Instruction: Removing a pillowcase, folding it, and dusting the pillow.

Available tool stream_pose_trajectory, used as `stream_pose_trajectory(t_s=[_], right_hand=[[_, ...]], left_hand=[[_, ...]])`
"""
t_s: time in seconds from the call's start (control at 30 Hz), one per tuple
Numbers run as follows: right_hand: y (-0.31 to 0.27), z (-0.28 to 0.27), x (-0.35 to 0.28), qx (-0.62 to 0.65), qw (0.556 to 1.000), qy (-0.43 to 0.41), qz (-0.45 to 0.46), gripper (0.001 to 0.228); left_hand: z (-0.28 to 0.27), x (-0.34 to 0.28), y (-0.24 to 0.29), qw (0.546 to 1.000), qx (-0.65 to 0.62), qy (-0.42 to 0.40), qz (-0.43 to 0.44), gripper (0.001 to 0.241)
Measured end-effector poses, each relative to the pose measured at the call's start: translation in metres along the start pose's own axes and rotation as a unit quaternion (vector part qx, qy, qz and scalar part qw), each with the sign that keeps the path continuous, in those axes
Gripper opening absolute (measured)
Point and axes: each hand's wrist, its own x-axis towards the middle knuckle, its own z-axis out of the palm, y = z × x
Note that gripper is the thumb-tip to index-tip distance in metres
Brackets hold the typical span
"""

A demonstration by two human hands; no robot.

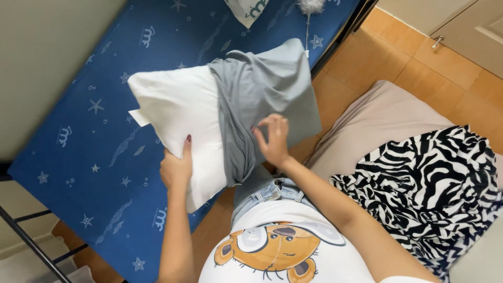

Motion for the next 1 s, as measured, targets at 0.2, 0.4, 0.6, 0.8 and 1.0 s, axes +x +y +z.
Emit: stream_pose_trajectory(t_s=[0.2, 0.4, 0.6, 0.8, 1.0], right_hand=[[-0.028, -0.012, 0.0, 0.065, 0.979, -0.193, 0.03, 0.034], [-0.01, 0.018, -0.025, 0.042, 0.986, -0.163, -0.013, 0.029], [0.011, 0.045, -0.024, 0.213, 0.941, -0.077, 0.25, 0.026], [-0.023, 0.029, 0.007, 0.351, 0.901, -0.051, 0.25, 0.027], [-0.011, -0.003, -0.011, 0.354, 0.899, -0.097, 0.241, 0.029]], left_hand=[[0.025, 0.052, -0.044, 0.999, -0.032, -0.011, -0.028, 0.099], [0.035, 0.048, -0.056, 0.997, -0.044, -0.035, -0.057, 0.101], [0.001, -0.016, -0.037, 0.942, -0.334, -0.037, -0.02, 0.086], [0.024, -0.048, -0.06, 0.932, -0.282, -0.225, -0.012, 0.076], [0.044, -0.081, -0.034, 0.949, -0.215, -0.204, 0.106, 0.069]])
